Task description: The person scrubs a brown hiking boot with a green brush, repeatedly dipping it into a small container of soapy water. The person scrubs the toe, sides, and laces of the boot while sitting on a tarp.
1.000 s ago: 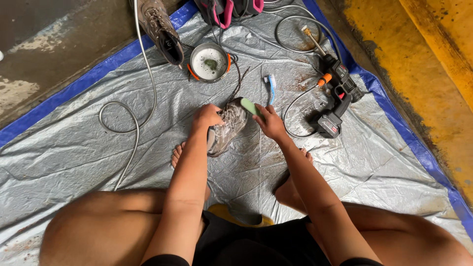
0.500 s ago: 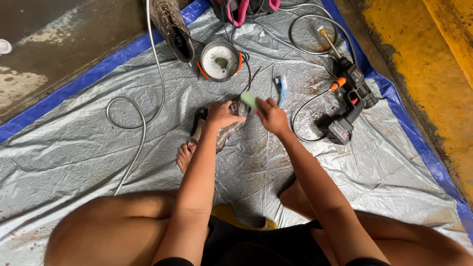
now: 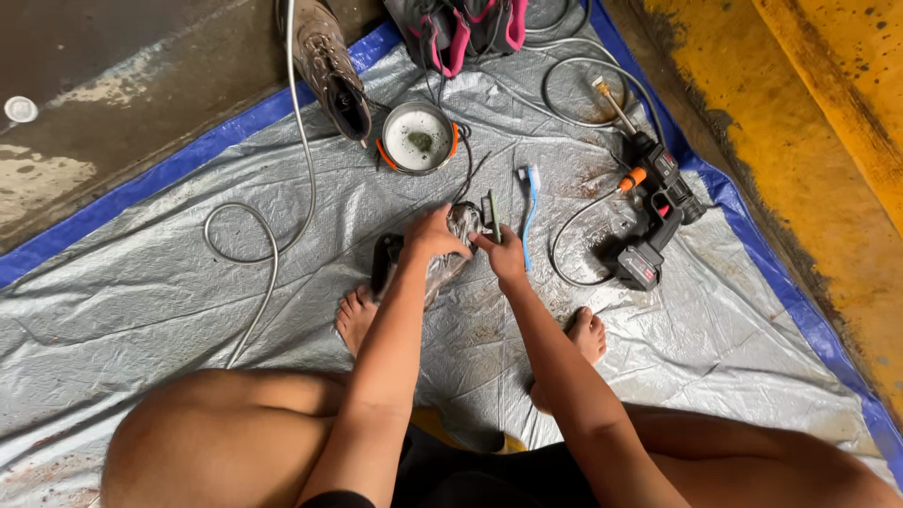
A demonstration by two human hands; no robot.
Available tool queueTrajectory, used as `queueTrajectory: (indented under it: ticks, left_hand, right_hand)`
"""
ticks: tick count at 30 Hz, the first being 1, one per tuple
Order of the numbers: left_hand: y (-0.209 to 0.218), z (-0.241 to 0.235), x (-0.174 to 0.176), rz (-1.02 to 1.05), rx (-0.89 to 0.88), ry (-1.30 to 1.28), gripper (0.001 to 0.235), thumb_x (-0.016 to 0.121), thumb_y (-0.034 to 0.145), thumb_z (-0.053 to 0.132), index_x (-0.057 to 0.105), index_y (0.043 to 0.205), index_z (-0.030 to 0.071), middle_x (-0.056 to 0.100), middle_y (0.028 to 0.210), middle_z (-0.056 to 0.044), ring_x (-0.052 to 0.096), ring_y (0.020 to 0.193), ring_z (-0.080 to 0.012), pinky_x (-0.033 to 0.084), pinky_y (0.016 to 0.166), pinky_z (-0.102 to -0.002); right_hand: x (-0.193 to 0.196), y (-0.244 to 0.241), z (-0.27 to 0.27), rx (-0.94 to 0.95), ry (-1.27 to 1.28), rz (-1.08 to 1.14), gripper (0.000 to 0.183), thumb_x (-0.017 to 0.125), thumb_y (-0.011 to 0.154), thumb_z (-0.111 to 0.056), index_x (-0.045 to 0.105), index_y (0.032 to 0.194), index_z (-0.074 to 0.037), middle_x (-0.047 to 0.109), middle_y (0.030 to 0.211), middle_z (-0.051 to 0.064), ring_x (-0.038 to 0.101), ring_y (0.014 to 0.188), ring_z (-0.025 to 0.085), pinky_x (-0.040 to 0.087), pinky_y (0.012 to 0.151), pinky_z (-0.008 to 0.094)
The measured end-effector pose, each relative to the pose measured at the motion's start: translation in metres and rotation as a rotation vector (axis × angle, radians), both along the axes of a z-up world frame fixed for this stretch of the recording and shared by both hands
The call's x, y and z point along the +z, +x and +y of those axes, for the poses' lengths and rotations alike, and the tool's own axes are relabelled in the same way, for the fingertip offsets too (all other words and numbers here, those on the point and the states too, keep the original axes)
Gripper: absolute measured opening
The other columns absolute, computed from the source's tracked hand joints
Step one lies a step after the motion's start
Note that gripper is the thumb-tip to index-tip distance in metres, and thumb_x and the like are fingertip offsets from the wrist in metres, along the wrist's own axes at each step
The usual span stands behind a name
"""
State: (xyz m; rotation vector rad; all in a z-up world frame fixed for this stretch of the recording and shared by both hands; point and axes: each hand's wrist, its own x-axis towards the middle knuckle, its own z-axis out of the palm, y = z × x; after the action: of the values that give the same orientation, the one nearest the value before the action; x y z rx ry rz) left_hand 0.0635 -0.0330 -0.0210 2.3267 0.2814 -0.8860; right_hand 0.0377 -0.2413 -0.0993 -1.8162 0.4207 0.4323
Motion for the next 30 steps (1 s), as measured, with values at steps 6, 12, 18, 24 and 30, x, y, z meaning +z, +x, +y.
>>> queueTrajectory:
  ticks: [6,12,18,24,30]
  left_hand:
    - [-0.028,-0.006,0.121,-0.311,0.308,0.009,0.130,0.090,0.070,0.062,0.022,0.177,0.032,0.042,0.172,-0.025,0.047,0.157,-0.0461,0.049,0.119,-0.062]
    - [-0.038,0.005,0.098,-1.000,0.224,-0.172,0.062,0.095,0.073,0.044,0.076,0.120,0.008,0.056,0.152,-0.018,0.059,0.140,-0.0453,0.051,0.119,-0.055]
    - [-0.038,0.006,0.074,-0.878,0.214,-0.676,0.059,0.093,0.080,0.019,0.078,0.137,0.019,0.078,0.131,-0.006,0.070,0.130,-0.0245,0.052,0.117,-0.039]
    - [-0.036,0.013,0.079,-0.886,0.170,-0.626,0.059,0.089,0.084,0.016,0.075,0.141,0.018,0.075,0.131,-0.010,0.069,0.131,-0.0287,0.051,0.115,-0.044]
    - [-0.033,0.014,0.067,-0.885,0.197,-0.599,0.058,0.088,0.084,0.017,0.074,0.140,0.016,0.072,0.128,-0.015,0.068,0.129,-0.0347,0.052,0.113,-0.048]
  right_hand:
    - [0.079,0.023,0.036,-0.034,0.325,-0.308,0.036,0.089,0.089,-0.005,0.077,0.122,-0.012,0.083,0.114,0.006,0.070,0.093,0.012,0.054,0.091,0.028]
    - [0.130,0.022,0.008,0.103,0.257,-0.413,0.010,0.082,0.100,-0.009,0.078,0.109,-0.011,0.057,0.054,0.004,0.054,0.047,0.013,0.045,0.053,0.025]
    - [0.123,-0.003,0.002,-0.030,0.337,-0.385,0.032,0.058,0.118,-0.029,0.076,0.139,-0.014,0.047,0.055,0.006,0.047,0.049,0.013,0.039,0.052,0.026]
    - [0.134,-0.019,0.008,0.128,0.389,-0.509,0.045,0.081,0.102,-0.011,0.073,0.146,-0.013,0.069,0.085,0.009,0.056,0.068,0.010,0.052,0.062,0.025]
    - [0.163,-0.021,0.013,0.130,0.176,-0.485,0.044,0.076,0.110,-0.028,0.070,0.151,-0.015,0.075,0.099,0.011,0.055,0.073,0.013,0.050,0.064,0.028]
